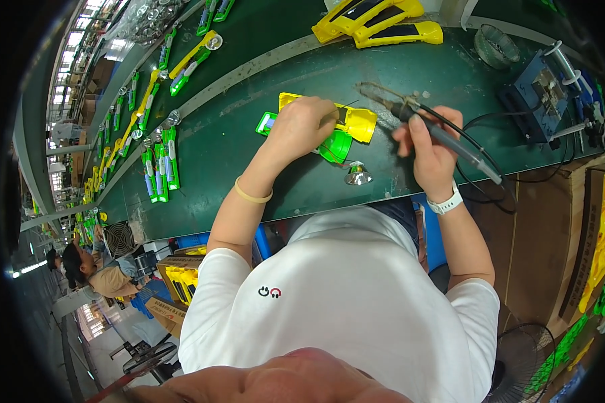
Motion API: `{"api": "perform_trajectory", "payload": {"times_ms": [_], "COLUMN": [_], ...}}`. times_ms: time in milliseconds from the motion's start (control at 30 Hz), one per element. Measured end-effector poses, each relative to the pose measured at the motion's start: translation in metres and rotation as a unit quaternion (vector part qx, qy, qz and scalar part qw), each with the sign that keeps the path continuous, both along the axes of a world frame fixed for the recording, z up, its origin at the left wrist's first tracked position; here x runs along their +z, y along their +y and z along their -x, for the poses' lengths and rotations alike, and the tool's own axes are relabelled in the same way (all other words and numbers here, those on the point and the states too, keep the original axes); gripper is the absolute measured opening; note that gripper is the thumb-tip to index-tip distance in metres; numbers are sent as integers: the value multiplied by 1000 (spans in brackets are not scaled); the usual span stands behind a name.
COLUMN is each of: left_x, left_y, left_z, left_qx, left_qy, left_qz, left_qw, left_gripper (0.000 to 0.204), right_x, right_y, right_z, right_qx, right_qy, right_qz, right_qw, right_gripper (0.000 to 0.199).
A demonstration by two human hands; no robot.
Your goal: Soldering components and assembling yellow and green handheld flashlights on a factory line.
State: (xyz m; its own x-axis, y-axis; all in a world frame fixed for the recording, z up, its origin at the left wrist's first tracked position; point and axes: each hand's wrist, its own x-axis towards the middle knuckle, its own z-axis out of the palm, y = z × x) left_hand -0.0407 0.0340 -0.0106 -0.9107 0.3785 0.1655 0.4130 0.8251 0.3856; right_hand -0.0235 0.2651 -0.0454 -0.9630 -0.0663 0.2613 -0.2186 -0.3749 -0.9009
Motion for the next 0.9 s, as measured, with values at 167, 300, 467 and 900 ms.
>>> {"api": "perform_trajectory", "payload": {"times_ms": [167, 300, 467, 900], "left_x": [1, -1, -4, 41], "left_y": [3, 2, 10, -16], "left_z": [0, 0, -5, -32], "left_qx": [-2, -7, -9, 138], "left_qy": [30, -6, -3, -295], "left_qz": [-15, -1, 4, -536], "left_qw": [999, 1000, 1000, 779], "left_gripper": [5, 8, 7, 18], "right_x": [5, 2, -4, -5], "right_y": [-37, -34, -26, -23], "right_z": [19, 22, 19, 14], "right_qx": [42, 47, 36, -15], "right_qy": [-81, -77, -87, -61], "right_qz": [82, 55, 51, 8], "right_qw": [993, 994, 994, 998], "right_gripper": [26, 25, 25, 23]}}
